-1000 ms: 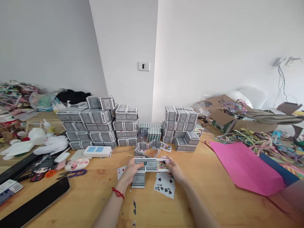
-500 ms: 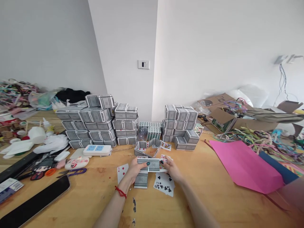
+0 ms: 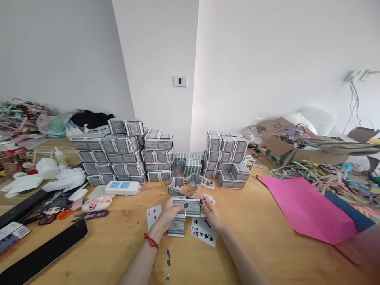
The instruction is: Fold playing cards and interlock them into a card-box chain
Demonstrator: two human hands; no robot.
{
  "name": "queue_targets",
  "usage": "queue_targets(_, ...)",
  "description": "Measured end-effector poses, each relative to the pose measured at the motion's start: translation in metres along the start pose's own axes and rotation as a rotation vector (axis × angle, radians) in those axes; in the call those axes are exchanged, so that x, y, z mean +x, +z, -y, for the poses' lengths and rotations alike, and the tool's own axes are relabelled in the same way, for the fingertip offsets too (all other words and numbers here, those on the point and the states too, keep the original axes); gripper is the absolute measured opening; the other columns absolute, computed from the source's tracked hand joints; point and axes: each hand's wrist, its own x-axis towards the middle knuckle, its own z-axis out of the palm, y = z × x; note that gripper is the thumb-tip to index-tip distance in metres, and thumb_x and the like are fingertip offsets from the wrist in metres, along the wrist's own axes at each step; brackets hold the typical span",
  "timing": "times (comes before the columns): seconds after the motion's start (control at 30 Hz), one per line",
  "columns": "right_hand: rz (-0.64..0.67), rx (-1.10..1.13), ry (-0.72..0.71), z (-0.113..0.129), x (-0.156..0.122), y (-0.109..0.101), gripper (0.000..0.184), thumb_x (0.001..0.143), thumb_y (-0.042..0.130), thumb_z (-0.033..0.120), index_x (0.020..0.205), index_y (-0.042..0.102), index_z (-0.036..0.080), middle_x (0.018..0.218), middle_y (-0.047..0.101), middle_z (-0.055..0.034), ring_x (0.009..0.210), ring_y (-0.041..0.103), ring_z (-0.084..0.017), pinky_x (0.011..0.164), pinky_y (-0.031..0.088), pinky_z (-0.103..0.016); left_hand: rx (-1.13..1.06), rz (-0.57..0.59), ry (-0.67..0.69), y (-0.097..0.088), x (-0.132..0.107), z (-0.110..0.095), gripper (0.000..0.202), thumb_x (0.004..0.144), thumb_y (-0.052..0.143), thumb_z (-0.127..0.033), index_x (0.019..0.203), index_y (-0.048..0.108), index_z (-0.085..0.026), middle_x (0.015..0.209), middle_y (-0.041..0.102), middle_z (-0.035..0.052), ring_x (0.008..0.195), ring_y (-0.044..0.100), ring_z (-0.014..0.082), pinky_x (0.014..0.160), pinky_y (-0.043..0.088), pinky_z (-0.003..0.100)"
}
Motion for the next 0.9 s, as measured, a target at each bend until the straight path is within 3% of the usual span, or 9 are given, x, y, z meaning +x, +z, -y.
queue_targets(0.13, 0.028, -0.026, 0.020, 0.002, -0.001, 0.001, 0.034, 0.075, 0.044, 0.057, 0.082, 0.038, 0.024, 0.062, 0.041, 0.0056, 0.048, 0.040, -0.010, 0.038, 0.030, -0.019, 0.016, 0.006, -0.001, 0.000, -0.003, 0.000, 0.032, 0.056, 0.071, -0.021, 0.084, 0.058, -0.015, 0.088, 0.069, 0.0068, 0.083, 0.063, 0.0212, 0.071, 0.048, 0.029)
queue_targets(0.27, 0.033, -0.027, 0.049, 0.001, -0.001, 0.002, 0.034, 0.075, 0.047, 0.055, 0.084, 0.035, 0.024, 0.049, 0.037, 0.0110, 0.032, 0.029, -0.006, 0.032, 0.023, -0.018, 0.044, -0.015, 0.023, 0.002, -0.002, 0.004, 0.033, 0.056, 0.071, -0.020, 0.085, 0.058, -0.016, 0.083, 0.068, 0.0045, 0.075, 0.063, 0.0185, 0.070, 0.048, 0.029)
queue_targets(0.7, 0.000, 0.038, 0.028, 0.000, -0.001, 0.001, 0.035, 0.072, 0.051, 0.054, 0.079, 0.034, 0.024, 0.045, 0.038, 0.0121, 0.029, 0.031, -0.005, 0.029, 0.022, -0.017, 0.167, -0.155, 0.077, 0.007, 0.004, 0.012, 0.032, 0.051, 0.073, -0.018, 0.080, 0.059, -0.014, 0.077, 0.068, 0.0053, 0.072, 0.063, 0.0189, 0.067, 0.047, 0.028)
queue_targets(0.8, 0.002, 0.061, 0.024, 0.005, -0.001, -0.001, 0.036, 0.071, 0.053, 0.053, 0.078, 0.035, 0.023, 0.044, 0.039, 0.0117, 0.028, 0.031, -0.005, 0.028, 0.022, -0.017, 0.128, -0.139, 0.058, 0.009, 0.002, 0.010, 0.033, 0.050, 0.074, -0.019, 0.080, 0.059, -0.014, 0.075, 0.068, 0.0044, 0.070, 0.063, 0.0185, 0.065, 0.048, 0.028)
queue_targets(0.9, 0.042, 0.069, 0.047, 0.009, -0.002, -0.004, 0.036, 0.071, 0.053, 0.054, 0.079, 0.036, 0.023, 0.038, 0.039, 0.0124, 0.024, 0.028, -0.005, 0.026, 0.017, -0.017, 0.044, -0.051, 0.019, 0.009, -0.001, 0.007, 0.032, 0.051, 0.073, -0.020, 0.079, 0.060, -0.015, 0.075, 0.069, 0.0037, 0.069, 0.063, 0.0185, 0.064, 0.048, 0.028)
